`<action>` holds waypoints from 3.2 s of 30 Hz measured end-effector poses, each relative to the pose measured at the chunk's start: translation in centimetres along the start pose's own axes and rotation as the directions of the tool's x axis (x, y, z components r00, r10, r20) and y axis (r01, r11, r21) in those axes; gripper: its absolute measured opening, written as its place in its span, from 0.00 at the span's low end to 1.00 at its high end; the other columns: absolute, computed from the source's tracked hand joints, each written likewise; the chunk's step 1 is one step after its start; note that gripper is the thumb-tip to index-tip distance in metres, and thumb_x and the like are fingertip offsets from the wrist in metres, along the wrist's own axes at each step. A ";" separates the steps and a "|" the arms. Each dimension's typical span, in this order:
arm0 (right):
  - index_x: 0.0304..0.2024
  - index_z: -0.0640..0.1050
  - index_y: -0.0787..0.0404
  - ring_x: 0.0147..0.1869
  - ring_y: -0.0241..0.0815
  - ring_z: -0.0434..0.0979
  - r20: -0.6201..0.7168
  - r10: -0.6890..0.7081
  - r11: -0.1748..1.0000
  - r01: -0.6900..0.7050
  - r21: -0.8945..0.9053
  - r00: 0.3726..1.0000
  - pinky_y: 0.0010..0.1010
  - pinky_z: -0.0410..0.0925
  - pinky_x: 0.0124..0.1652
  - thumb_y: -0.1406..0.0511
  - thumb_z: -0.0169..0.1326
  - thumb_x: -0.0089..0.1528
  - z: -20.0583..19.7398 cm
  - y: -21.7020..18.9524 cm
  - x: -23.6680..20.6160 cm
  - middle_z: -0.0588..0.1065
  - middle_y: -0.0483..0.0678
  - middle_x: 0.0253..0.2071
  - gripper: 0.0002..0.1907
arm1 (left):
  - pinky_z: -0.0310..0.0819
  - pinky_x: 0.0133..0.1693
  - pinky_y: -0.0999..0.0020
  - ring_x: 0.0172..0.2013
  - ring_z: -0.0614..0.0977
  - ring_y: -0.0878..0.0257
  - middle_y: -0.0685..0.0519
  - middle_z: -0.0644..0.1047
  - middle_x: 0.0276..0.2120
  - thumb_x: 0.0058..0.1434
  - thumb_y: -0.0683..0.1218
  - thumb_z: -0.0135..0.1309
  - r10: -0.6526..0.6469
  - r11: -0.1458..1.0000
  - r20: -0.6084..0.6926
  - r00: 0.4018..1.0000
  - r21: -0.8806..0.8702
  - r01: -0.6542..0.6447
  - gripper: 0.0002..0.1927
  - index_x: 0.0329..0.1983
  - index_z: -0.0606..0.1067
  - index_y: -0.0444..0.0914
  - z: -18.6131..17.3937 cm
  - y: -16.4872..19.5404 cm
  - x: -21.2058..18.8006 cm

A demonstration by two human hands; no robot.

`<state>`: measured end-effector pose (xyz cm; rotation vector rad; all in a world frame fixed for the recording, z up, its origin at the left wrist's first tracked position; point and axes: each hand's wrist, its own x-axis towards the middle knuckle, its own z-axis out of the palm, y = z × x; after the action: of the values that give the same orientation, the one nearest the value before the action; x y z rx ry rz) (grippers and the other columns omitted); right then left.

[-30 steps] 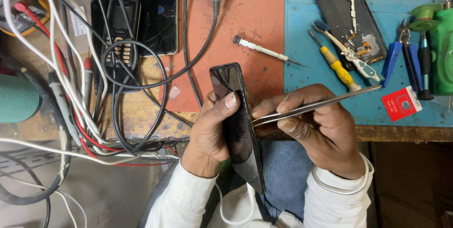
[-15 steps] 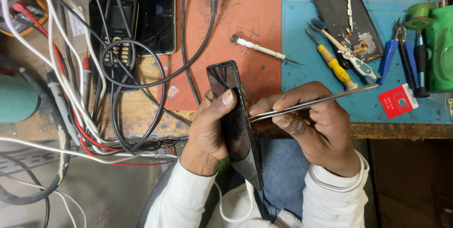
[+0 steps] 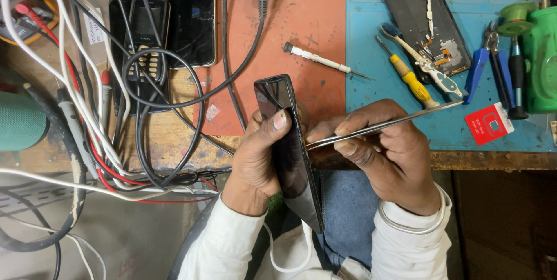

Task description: The person applies adhesive to the internal frame of a disassembled smartphone, then places a battery into the chassis. They connect a charging cable to test the device, then use tweezers to adjust the screen assembly along the phone's edge.

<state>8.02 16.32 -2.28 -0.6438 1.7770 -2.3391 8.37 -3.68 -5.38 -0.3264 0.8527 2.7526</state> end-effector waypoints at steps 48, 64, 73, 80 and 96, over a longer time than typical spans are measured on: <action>0.52 0.69 0.64 0.52 0.43 0.83 0.005 -0.027 0.999 0.027 -0.026 1.000 0.32 0.77 0.56 0.70 0.54 0.72 0.2 -0.1 -0.2 0.81 0.61 0.49 0.09 | 0.69 0.37 0.70 0.33 0.74 0.65 0.55 0.74 0.31 0.60 0.50 0.67 0.021 1.000 0.069 0.997 0.001 -0.022 0.15 0.39 0.76 0.36 0.4 0.1 -0.2; 0.53 0.68 0.65 0.54 0.45 0.84 0.039 -0.049 0.999 0.049 0.009 0.998 0.35 0.79 0.54 0.72 0.53 0.72 -0.1 0.5 -0.2 0.80 0.62 0.49 0.09 | 0.66 0.34 0.72 0.32 0.73 0.66 0.54 0.72 0.30 0.62 0.50 0.67 0.046 0.999 0.118 0.992 0.019 -0.048 0.16 0.36 0.75 0.35 0.4 0.2 -0.3; 0.51 0.67 0.66 0.48 0.49 0.84 -0.110 -0.017 0.978 0.040 0.204 0.994 0.41 0.81 0.45 0.65 0.51 0.71 0.5 -0.1 -0.3 0.77 0.62 0.46 0.12 | 0.65 0.30 0.69 0.30 0.72 0.64 0.54 0.70 0.30 0.63 0.51 0.66 0.048 0.996 0.198 0.979 -0.084 -0.032 0.18 0.38 0.73 0.34 0.7 0.2 -0.3; 0.42 0.73 0.73 0.26 0.33 0.61 -0.311 -0.059 0.961 0.138 0.239 0.949 0.23 0.60 0.27 0.59 0.46 0.73 0.0 0.2 -0.1 0.70 0.53 0.30 0.19 | 0.62 0.28 0.67 0.28 0.70 0.64 0.53 0.68 0.30 0.65 0.50 0.66 0.036 0.986 0.286 0.957 -0.165 0.013 0.18 0.41 0.71 0.34 0.9 0.2 -0.4; 0.47 0.81 0.69 0.43 0.33 0.82 -0.413 0.045 0.887 -0.226 -0.402 0.910 0.23 0.74 0.44 0.73 0.65 0.60 1.2 -3.5 -0.5 0.82 0.49 0.41 0.13 | 0.67 0.30 0.66 0.30 0.72 0.61 0.52 0.70 0.30 0.64 0.49 0.66 0.094 0.994 0.172 0.981 -0.063 -0.084 0.17 0.41 0.73 0.34 0.5 -0.1 -0.4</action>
<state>9.47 16.45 1.15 -0.0671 2.4777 -2.0811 8.76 -3.35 -4.93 -0.0551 0.7647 2.8392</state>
